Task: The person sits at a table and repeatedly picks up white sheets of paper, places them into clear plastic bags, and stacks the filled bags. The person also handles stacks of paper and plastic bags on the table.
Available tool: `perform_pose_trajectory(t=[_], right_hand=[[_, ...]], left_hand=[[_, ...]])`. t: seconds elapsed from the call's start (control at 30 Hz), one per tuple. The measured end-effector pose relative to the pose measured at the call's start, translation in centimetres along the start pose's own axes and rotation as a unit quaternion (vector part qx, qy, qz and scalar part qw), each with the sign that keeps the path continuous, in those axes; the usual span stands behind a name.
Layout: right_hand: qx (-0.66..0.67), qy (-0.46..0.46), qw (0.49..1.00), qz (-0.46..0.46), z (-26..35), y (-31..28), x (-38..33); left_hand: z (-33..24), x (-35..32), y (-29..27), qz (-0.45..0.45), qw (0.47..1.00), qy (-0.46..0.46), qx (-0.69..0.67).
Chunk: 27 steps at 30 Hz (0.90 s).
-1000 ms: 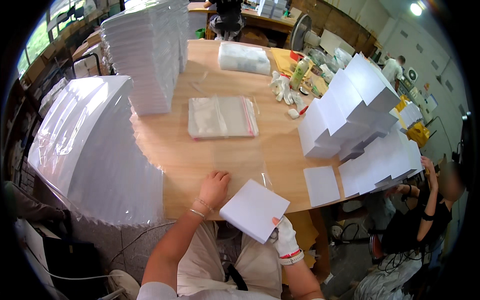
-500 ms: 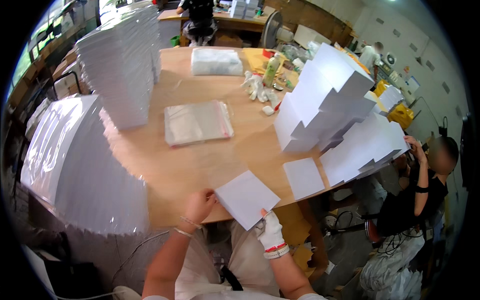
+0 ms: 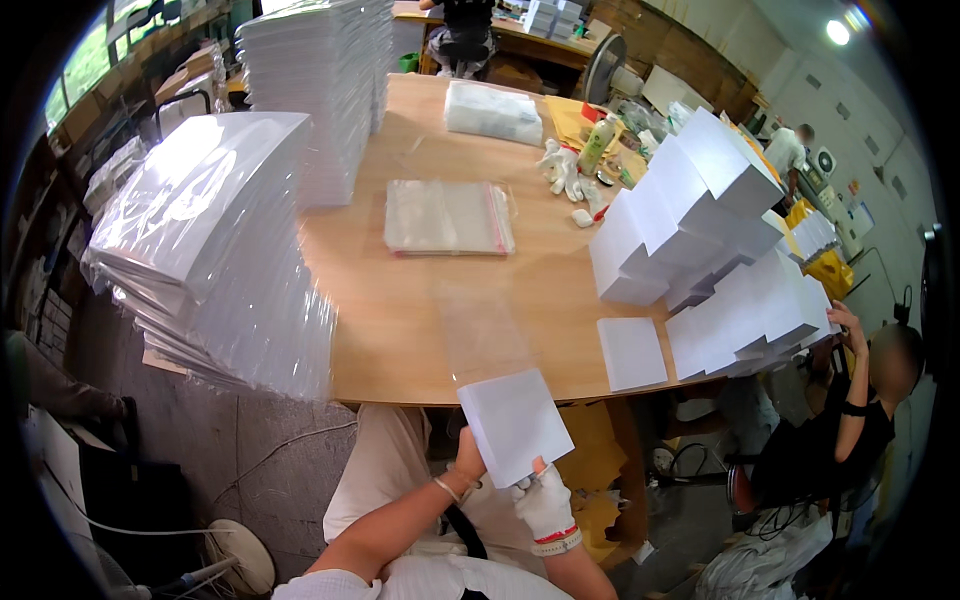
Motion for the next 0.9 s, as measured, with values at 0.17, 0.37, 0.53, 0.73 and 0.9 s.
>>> perform_pose_trajectory(t=[0.17,0.37,0.53,0.73,0.9], right_hand=[[-0.076,-0.085,0.993,0.024,-0.8,0.9,-1.0],[-0.079,-0.083,0.993,-0.039,-2.4,-3.0,3.5],[-0.047,-0.051,0.997,-0.034,-2.1,-2.7,3.6],[-0.012,-0.083,0.996,-0.002,-0.7,0.7,8.2],[0.049,-0.017,0.997,0.057,0.0,2.7,8.4]], left_hand=[[1.7,-2.5,1.0,-0.015,0.993,0.006,-0.12],[4.4,-2.8,1.6,0.009,0.986,0.126,0.106],[3.5,-3.0,0.8,-0.024,0.992,0.086,0.085],[5.9,-3.6,2.2,0.012,0.997,-0.075,0.03],[4.2,-2.8,1.3,-0.003,0.99,-0.084,-0.11]])
Point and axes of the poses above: each hand's wrist, its own x-axis towards the middle knuckle, its own y-axis out of the palm, z = x × y, the point moved 7 cm from there along x, towards the middle knuckle, and after that the axes turned 12 degrees about x, right-handed, at the moved point
